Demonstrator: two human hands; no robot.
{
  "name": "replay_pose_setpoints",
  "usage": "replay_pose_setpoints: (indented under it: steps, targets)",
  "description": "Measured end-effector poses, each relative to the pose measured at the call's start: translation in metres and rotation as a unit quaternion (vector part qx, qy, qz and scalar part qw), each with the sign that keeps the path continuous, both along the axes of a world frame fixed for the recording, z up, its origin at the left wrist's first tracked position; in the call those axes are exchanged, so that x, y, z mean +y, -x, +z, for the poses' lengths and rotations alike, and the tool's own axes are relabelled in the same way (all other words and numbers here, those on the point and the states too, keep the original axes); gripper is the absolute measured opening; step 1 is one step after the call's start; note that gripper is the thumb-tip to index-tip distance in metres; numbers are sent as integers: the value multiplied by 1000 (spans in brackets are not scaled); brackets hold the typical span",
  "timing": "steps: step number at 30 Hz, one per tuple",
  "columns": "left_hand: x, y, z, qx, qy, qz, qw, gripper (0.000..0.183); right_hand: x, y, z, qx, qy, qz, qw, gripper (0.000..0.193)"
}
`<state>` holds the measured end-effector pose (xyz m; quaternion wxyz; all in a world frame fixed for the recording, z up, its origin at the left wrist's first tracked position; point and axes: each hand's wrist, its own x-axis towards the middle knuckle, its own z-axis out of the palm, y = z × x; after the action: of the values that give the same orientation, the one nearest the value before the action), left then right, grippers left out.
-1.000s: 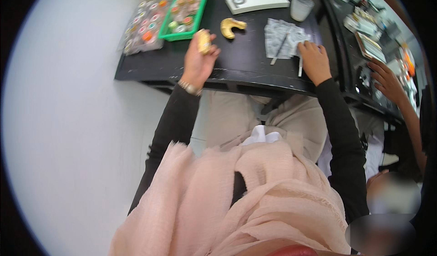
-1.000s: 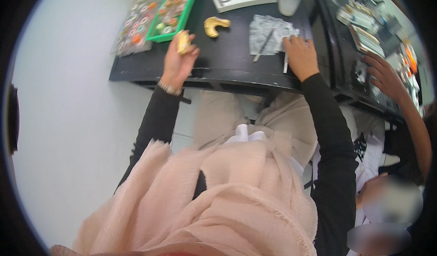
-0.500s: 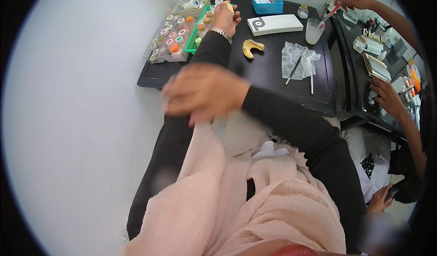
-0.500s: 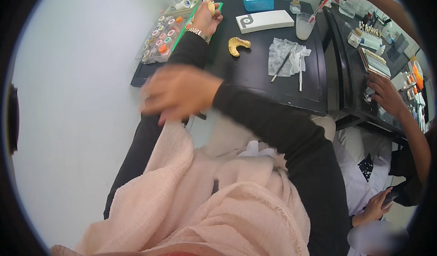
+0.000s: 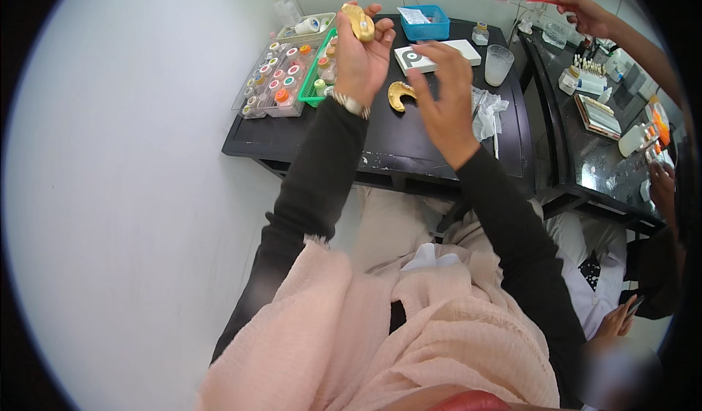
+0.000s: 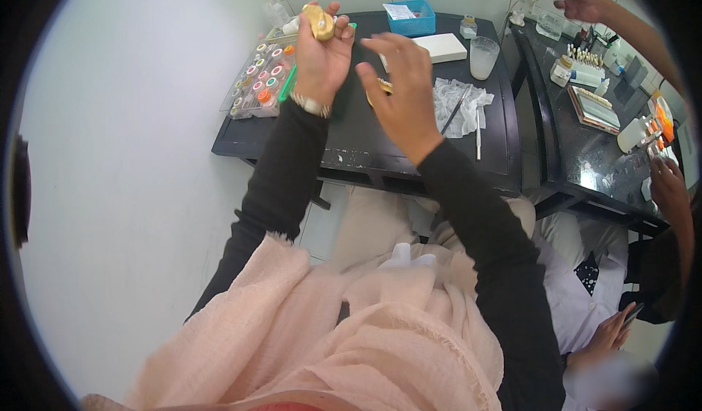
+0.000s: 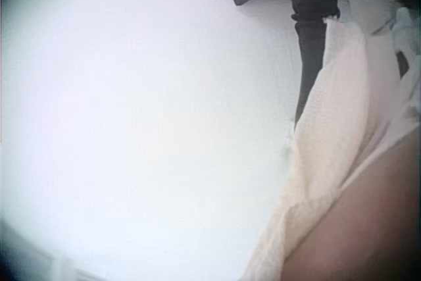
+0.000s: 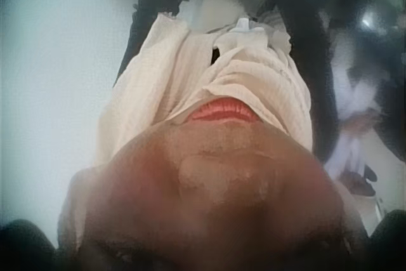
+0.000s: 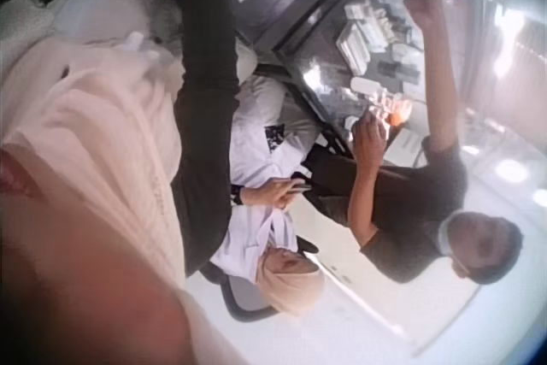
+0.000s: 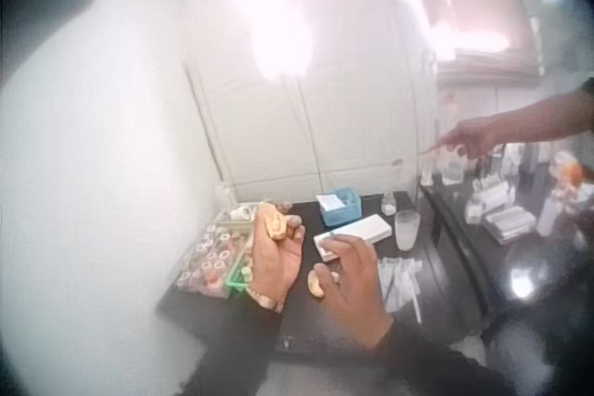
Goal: The person uses a metal sculpting tool to carve and shape a yellow dental model held in their left hand. They work on the gum and tooth areas of the model, occasionally rotating it to access different angles. A second dental model is visible on the table, and the person briefly writes on the model with a marker before resuming sculpting.
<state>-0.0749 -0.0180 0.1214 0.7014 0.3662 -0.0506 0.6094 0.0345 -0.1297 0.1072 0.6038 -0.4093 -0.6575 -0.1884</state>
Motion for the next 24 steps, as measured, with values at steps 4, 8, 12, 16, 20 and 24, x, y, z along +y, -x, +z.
replay_pose_setpoints:
  steps: [4,8,12,16,20,24]
  targets:
    - [-79,-20,9,-30,-5,59,998,36,-34,3,4,218,199,238,925,30]
    - [-122,-34,-2,-3,-98,162,982,37,-59,18,9,269,174,292,901,36]
    - [-138,-43,-13,65,-252,324,909,37,-78,7,9,272,137,281,910,31]
    - [-142,-26,-25,75,-339,322,881,34,-99,-12,12,230,154,300,913,32]
    - [-158,-9,-26,120,-324,276,897,48,-113,-21,17,220,186,317,904,33]
    - [-169,-2,-23,130,-332,232,905,57,-123,-28,21,217,208,324,897,34]
